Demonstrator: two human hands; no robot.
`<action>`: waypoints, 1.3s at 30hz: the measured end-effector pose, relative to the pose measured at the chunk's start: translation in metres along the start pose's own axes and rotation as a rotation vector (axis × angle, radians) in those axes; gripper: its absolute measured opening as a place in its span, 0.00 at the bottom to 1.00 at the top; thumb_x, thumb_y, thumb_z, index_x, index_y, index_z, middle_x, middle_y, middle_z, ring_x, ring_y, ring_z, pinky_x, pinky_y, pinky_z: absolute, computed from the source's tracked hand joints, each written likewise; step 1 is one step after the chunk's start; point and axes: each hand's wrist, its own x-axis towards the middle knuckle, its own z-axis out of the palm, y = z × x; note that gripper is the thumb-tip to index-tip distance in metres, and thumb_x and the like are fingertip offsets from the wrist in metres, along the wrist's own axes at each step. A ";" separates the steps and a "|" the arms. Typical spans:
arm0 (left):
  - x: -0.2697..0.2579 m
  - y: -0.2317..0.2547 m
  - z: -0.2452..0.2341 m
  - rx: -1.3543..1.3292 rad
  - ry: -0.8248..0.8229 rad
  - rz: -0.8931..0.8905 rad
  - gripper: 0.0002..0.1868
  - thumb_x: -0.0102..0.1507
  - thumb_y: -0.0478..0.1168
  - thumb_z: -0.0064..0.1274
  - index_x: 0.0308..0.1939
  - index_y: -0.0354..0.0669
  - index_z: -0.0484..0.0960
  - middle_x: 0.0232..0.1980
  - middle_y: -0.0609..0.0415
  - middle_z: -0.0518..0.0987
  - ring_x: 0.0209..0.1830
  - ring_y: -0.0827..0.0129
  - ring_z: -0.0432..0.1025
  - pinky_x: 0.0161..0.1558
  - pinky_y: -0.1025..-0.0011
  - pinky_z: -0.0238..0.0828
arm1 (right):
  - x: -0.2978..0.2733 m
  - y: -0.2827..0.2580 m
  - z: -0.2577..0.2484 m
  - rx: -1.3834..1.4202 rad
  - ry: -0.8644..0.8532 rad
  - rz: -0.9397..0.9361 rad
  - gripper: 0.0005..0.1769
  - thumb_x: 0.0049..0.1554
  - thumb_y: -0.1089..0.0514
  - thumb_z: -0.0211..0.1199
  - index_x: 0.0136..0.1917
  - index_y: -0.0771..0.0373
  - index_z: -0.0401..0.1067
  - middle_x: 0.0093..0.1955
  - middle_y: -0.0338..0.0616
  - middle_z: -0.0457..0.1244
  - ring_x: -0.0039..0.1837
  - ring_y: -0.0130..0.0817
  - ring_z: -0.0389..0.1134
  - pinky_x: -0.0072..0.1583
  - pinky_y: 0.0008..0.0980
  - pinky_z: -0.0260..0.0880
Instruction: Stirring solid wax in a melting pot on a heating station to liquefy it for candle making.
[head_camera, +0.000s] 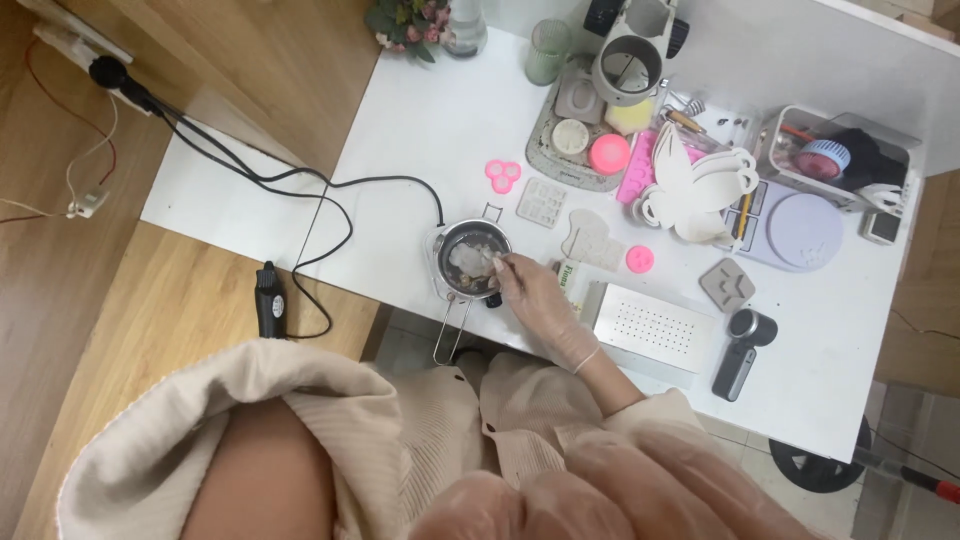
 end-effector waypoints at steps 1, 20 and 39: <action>0.001 0.002 -0.001 -0.004 0.000 0.036 0.20 0.70 0.59 0.41 0.49 0.50 0.79 0.40 0.54 0.84 0.39 0.61 0.80 0.45 0.60 0.75 | -0.002 0.003 0.000 -0.056 0.004 -0.040 0.20 0.66 0.50 0.53 0.51 0.70 0.75 0.41 0.54 0.70 0.44 0.46 0.73 0.50 0.39 0.73; 0.068 -0.252 0.233 -0.583 0.029 -0.476 0.48 0.59 0.61 0.58 0.72 0.31 0.61 0.55 0.37 0.82 0.54 0.55 0.79 0.53 0.65 0.75 | 0.003 0.039 -0.006 0.116 0.013 0.212 0.18 0.66 0.50 0.52 0.55 0.67 0.72 0.47 0.45 0.72 0.53 0.32 0.74 0.57 0.32 0.73; 0.079 -0.220 0.236 -0.876 0.230 -0.599 0.23 0.62 0.52 0.61 0.41 0.30 0.83 0.25 0.54 0.76 0.22 0.74 0.67 0.26 0.72 0.64 | 0.033 0.030 -0.045 -0.267 -0.448 0.229 0.16 0.61 0.54 0.60 0.59 0.62 0.77 0.47 0.51 0.73 0.48 0.40 0.75 0.55 0.36 0.74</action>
